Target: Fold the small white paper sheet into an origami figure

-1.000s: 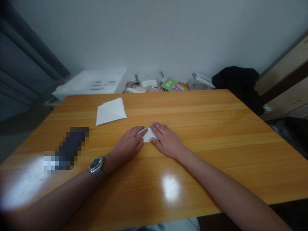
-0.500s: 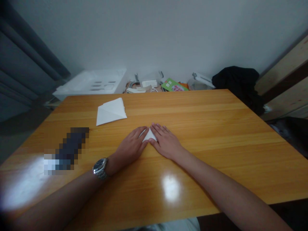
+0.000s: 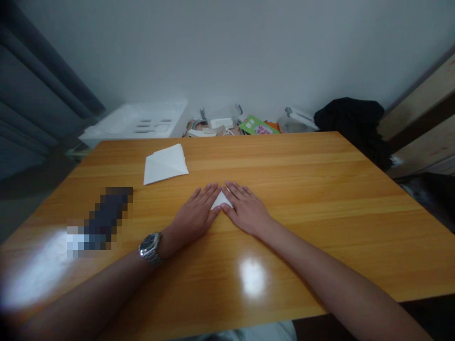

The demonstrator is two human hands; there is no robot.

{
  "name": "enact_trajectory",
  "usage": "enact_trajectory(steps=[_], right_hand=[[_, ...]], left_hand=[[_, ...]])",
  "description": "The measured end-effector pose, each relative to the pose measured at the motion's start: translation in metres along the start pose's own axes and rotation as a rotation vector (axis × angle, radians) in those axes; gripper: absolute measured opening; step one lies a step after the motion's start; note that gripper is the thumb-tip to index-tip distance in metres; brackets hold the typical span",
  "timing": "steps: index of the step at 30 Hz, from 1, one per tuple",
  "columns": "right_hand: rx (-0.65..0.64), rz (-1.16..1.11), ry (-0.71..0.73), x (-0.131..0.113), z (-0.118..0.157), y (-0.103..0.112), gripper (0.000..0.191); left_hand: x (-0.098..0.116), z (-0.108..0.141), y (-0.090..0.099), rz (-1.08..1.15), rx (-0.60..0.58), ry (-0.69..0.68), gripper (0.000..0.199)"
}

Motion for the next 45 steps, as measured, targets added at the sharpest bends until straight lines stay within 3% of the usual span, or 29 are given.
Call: enact_trajectory(steps=[12, 21, 32, 39, 41, 45], right_hand=[[-0.004, 0.014, 0.013, 0.004, 0.001, -0.001, 0.066], [0.018, 0.079, -0.056, 0.027, 0.011, 0.005, 0.068], [0.017, 0.075, -0.059, 0.026, 0.012, 0.004, 0.069], [0.027, 0.061, -0.042, 0.028, 0.011, 0.003, 0.068], [0.042, 0.042, -0.035, 0.028, 0.011, 0.002, 0.067], [0.058, 0.019, -0.026, 0.029, 0.012, 0.000, 0.066]], left_hand=[[0.000, 0.001, 0.002, -0.008, -0.011, -0.004, 0.055], [-0.002, 0.001, 0.002, -0.022, -0.027, 0.003, 0.054], [-0.013, 0.009, 0.015, -0.167, -0.080, 0.127, 0.067], [-0.008, 0.005, 0.013, -0.188, 0.012, 0.171, 0.071], [-0.007, 0.002, 0.015, -0.152, 0.039, 0.137, 0.070], [-0.005, -0.001, 0.015, -0.007, -0.013, -0.076, 0.057]])
Point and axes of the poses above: each hand's wrist, its own z-axis away from the middle knuckle, its own y-axis out of the back of the hand, x = y × z, the point moved 2 cm from there along -z, towards the middle knuckle, and after that the axes turned 6 degrees about -y, right-handed, at the moved point
